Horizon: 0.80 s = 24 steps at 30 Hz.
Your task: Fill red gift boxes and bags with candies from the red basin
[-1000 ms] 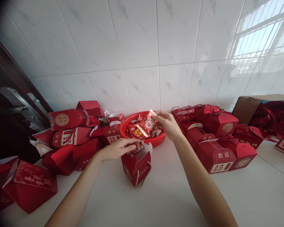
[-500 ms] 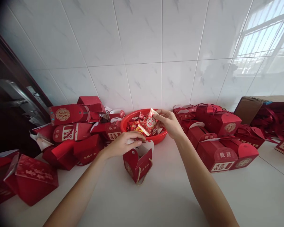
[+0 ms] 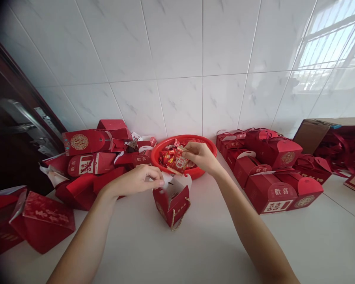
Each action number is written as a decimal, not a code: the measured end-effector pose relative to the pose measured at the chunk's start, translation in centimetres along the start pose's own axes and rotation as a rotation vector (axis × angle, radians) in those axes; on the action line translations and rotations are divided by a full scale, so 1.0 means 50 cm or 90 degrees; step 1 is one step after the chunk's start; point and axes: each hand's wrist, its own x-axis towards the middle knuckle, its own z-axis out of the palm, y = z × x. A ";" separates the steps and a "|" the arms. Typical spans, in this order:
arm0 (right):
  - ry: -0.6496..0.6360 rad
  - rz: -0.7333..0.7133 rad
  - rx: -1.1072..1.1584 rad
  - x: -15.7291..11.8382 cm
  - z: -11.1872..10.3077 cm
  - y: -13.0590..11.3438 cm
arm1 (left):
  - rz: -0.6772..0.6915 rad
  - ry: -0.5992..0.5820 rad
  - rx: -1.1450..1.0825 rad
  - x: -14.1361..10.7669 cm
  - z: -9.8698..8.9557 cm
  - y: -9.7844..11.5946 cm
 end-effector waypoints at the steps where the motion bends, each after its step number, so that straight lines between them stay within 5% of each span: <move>1: -0.033 0.002 -0.022 -0.001 0.009 0.004 | -0.017 -0.008 0.010 -0.003 -0.003 -0.002; 9: -0.196 -0.009 -0.328 -0.008 0.072 0.027 | -0.047 -0.104 -0.036 -0.012 -0.015 -0.027; 16: -0.308 0.006 -0.297 -0.022 0.088 0.017 | -0.018 -0.153 0.016 -0.015 -0.020 -0.033; 24: -0.327 -0.025 -0.387 -0.022 0.083 0.015 | -0.002 -0.151 -0.012 -0.017 -0.020 -0.031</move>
